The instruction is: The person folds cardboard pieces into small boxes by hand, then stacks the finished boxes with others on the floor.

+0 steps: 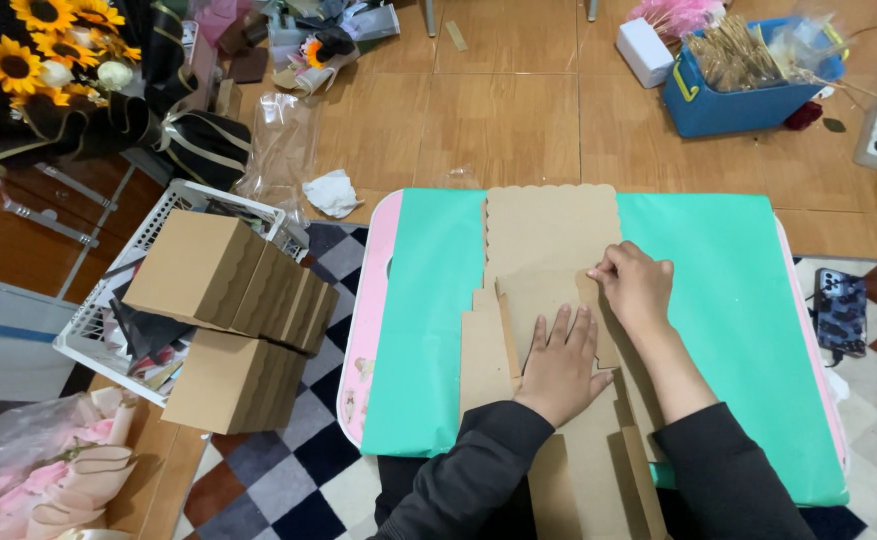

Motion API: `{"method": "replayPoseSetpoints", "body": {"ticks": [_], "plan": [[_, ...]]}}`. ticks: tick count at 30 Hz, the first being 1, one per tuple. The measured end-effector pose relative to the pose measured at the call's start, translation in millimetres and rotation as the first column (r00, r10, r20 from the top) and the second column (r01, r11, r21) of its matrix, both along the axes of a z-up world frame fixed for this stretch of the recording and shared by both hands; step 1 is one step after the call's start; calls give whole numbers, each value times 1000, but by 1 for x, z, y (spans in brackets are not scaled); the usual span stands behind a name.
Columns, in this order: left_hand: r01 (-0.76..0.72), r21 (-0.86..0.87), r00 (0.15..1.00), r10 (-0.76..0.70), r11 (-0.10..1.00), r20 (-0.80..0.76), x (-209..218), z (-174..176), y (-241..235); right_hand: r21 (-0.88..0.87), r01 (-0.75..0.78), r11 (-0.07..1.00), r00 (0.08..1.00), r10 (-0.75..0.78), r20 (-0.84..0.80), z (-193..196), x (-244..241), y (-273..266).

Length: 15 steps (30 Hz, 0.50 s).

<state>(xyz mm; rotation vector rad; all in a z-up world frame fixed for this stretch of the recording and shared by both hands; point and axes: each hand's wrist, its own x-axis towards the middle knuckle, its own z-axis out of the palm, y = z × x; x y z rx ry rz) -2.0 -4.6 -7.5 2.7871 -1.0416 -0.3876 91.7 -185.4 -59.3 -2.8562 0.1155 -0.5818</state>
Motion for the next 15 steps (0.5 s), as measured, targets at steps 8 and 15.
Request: {"method": "replayPoseSetpoints", "body": {"ticks": [8,15], "plan": [[3,25,1000,-4,1000,14,-1,4,2,-10,2,1000,999,-2,-52,0,-5,-3],[2,19,1000,-2,1000,18,4,-5,2,333,129,934,946,-15,-323,41,-69,-20]]}}
